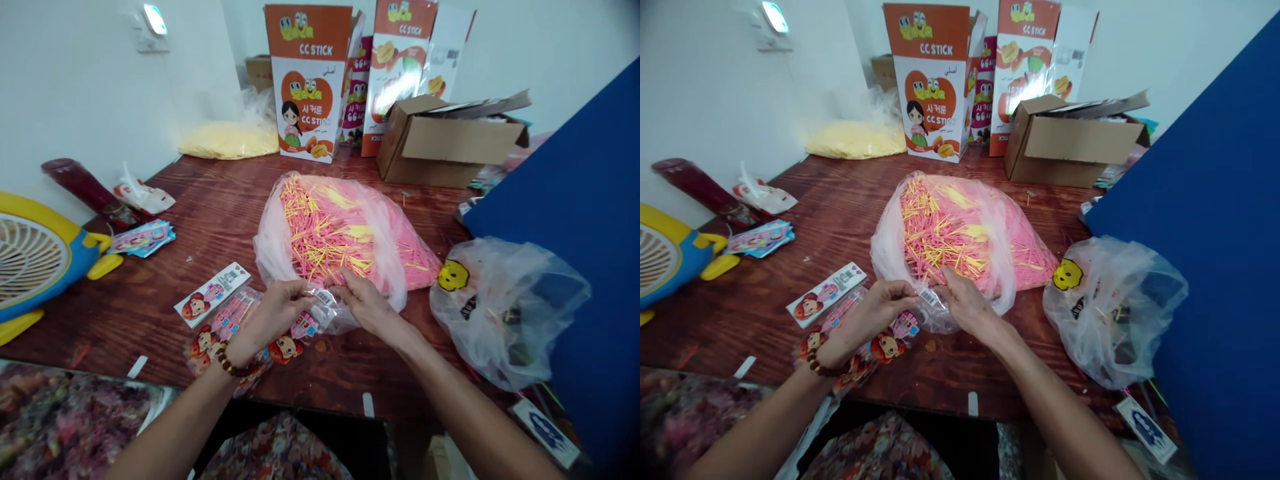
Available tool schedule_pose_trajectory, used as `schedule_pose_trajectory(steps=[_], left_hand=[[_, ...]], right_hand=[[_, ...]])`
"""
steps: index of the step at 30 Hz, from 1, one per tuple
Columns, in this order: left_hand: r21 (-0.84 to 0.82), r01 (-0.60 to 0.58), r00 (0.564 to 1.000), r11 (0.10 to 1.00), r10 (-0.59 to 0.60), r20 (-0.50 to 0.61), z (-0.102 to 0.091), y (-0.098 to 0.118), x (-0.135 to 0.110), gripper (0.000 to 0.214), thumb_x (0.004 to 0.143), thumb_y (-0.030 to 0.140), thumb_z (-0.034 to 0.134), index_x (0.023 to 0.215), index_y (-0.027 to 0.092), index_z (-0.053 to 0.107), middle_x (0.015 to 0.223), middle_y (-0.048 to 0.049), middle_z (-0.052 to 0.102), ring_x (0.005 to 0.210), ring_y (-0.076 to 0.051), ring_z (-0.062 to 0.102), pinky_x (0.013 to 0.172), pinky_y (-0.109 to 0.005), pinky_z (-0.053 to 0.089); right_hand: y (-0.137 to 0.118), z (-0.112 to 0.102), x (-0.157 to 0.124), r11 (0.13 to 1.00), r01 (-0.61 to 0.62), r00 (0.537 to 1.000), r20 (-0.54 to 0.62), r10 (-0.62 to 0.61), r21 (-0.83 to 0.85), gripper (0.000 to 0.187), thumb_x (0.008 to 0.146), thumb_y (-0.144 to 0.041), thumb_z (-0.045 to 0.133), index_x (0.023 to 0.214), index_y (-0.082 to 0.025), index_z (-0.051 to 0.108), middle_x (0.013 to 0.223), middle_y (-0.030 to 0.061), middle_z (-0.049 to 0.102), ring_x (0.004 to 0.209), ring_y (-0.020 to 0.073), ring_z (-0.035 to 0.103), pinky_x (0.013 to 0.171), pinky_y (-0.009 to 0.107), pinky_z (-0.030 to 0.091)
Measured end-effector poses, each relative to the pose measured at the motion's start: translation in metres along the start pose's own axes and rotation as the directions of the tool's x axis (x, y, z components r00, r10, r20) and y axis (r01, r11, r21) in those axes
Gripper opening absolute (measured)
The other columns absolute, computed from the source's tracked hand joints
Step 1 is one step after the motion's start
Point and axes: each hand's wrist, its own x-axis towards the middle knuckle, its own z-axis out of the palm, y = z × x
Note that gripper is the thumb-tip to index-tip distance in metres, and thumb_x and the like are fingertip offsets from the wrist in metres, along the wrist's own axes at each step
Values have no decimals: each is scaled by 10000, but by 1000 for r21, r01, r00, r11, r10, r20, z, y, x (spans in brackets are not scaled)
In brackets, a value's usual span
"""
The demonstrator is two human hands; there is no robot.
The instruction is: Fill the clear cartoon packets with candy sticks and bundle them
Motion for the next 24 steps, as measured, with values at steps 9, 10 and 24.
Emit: schedule_pose_trajectory(steps=[9,10,24], left_hand=[[-145,74,997,987,-70,33,2,-3,-11,208,774,340,657,677,164,604,601,35,519,550,-102,413,552,-233,313],[-181,82,996,980,-76,42,2,-2,-11,201,762,342,670,692,165,604,617,33,528,557,-103,421,556,-232,320],[26,29,999,999,-30,26,9,-23,-22,351,880,355,542,594,154,502,561,41,417,558,-96,348,534,-225,273]], right_hand=[[-1,2,-4,1000,-3,999,42,4,-17,116,894,-279,486,798,-227,450,721,-23,516,651,142,464,608,256,360],[-2,3,-5,999,11,999,39,-10,-35,102,893,-265,482,803,-227,451,721,-21,513,652,145,463,608,258,357],[18,-6,34,942,-242,970,-61,234,-234,229,940,-338,421,867,-182,572,731,14,643,642,153,574,610,256,421]])
